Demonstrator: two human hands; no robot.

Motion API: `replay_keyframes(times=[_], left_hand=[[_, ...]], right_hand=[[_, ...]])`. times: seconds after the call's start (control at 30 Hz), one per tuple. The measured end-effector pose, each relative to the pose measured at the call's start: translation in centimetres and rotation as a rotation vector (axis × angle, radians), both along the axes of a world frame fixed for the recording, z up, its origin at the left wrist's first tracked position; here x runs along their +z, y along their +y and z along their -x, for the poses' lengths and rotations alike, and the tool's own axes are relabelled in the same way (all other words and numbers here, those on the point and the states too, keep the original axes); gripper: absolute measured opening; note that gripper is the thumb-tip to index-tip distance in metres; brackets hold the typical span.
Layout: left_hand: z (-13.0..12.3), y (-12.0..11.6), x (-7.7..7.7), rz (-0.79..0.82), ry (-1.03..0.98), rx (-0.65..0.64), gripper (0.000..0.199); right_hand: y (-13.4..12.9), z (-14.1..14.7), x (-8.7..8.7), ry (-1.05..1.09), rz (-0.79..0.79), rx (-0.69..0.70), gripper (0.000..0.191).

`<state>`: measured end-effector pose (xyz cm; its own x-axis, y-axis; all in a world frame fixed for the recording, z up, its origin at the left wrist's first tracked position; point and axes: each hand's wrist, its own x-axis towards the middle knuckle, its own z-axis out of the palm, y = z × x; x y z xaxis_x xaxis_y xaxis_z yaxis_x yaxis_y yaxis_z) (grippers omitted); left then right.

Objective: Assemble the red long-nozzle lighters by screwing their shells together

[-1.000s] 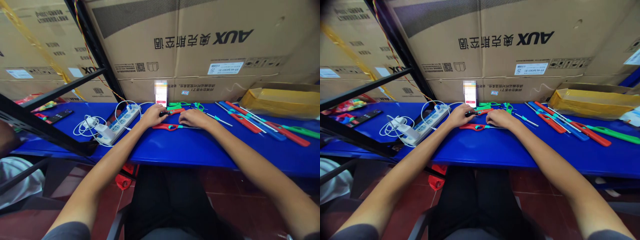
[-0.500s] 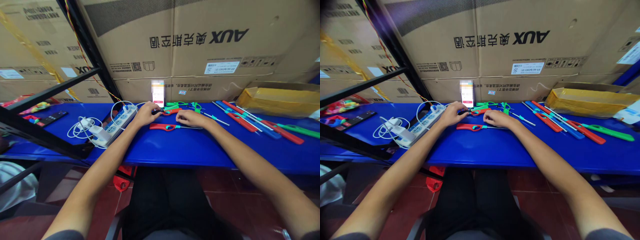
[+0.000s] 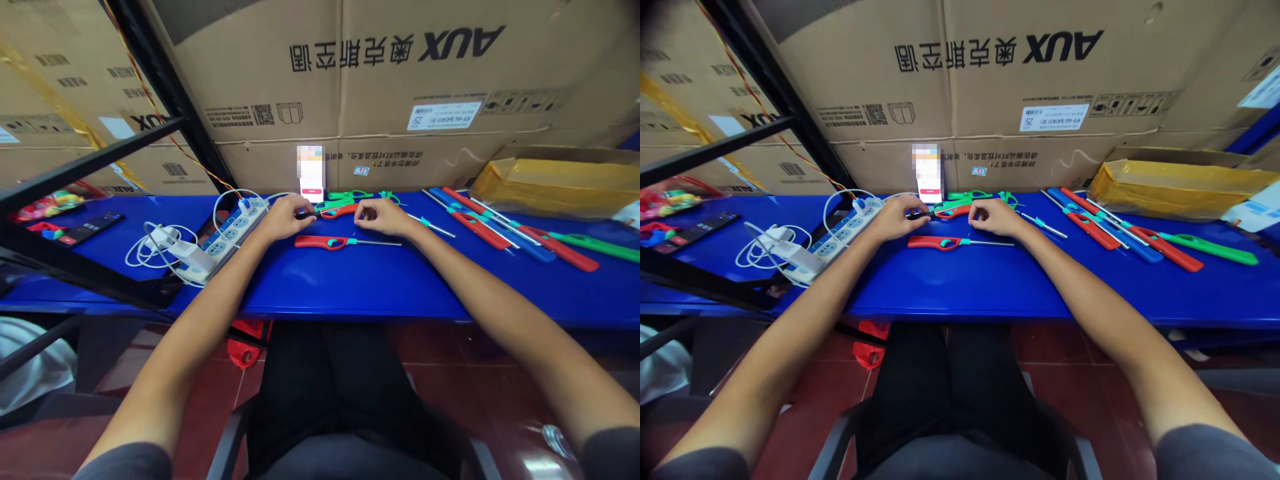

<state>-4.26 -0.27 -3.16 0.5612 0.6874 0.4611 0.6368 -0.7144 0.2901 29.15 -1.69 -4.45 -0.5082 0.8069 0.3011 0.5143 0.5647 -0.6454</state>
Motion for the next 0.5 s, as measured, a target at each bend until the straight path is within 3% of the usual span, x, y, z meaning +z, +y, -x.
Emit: replay_keyframes(times=[0.13, 0.23, 0.5], left_hand=[[0.3, 0.2, -0.1, 0.001, 0.015, 0.002, 0.019], [0.5, 0.1, 0.0, -0.008, 0.019, -0.003, 0.018], [-0.2, -0.4, 0.1, 0.047, 0.009, 0.001, 0.018]], right_hand=[[-0.4, -0.7, 1.4, -0.182, 0.066, 0.164, 0.017], [-0.6, -0.4, 1.8, -0.302, -0.008, 0.201, 0.017], [-1.0, 0.8, 2.0, -0.448, -0.124, 0.142, 0.019]])
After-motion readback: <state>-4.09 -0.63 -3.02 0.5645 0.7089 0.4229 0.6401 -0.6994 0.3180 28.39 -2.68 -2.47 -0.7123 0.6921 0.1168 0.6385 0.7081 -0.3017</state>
